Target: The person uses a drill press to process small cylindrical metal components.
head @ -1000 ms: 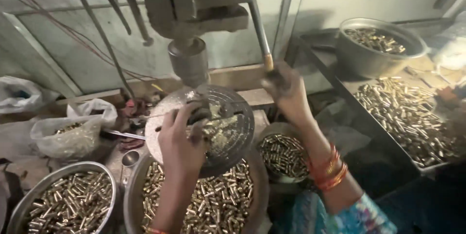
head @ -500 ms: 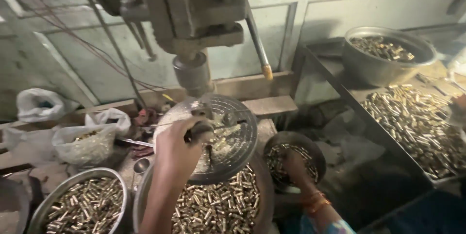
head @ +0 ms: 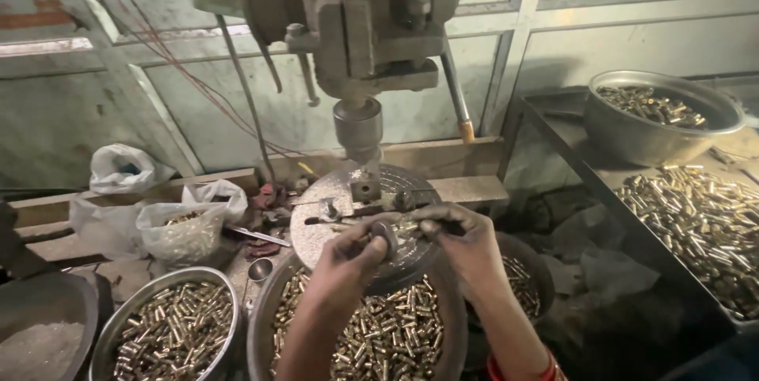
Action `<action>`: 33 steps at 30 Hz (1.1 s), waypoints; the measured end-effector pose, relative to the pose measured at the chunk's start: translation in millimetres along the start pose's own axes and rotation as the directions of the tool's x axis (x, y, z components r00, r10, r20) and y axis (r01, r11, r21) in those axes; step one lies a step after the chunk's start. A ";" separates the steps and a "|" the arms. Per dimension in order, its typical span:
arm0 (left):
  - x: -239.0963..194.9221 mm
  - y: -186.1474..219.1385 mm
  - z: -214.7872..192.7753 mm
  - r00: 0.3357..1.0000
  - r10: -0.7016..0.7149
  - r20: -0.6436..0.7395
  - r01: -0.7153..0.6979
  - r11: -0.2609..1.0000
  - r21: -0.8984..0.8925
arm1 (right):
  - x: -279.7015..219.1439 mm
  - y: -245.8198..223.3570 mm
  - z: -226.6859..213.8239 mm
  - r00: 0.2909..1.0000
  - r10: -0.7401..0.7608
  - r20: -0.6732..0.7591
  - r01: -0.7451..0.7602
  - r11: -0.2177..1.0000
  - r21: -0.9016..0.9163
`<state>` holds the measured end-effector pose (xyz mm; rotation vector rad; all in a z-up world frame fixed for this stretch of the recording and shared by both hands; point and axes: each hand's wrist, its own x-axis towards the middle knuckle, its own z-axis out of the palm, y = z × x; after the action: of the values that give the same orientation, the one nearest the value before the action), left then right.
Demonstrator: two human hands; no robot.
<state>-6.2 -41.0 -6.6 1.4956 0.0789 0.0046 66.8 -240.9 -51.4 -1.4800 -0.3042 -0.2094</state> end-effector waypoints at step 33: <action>48.4 3.4 -2.3 0.772 0.588 -0.242 -0.266 0.644 0.717 | -16.7 -25.2 5.5 0.982 -0.190 0.008 0.186 0.948 -0.260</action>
<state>42.1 -36.0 -5.8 2.1669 0.0963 0.8283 42.6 -238.3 -32.7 -1.7082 -0.4171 -0.4280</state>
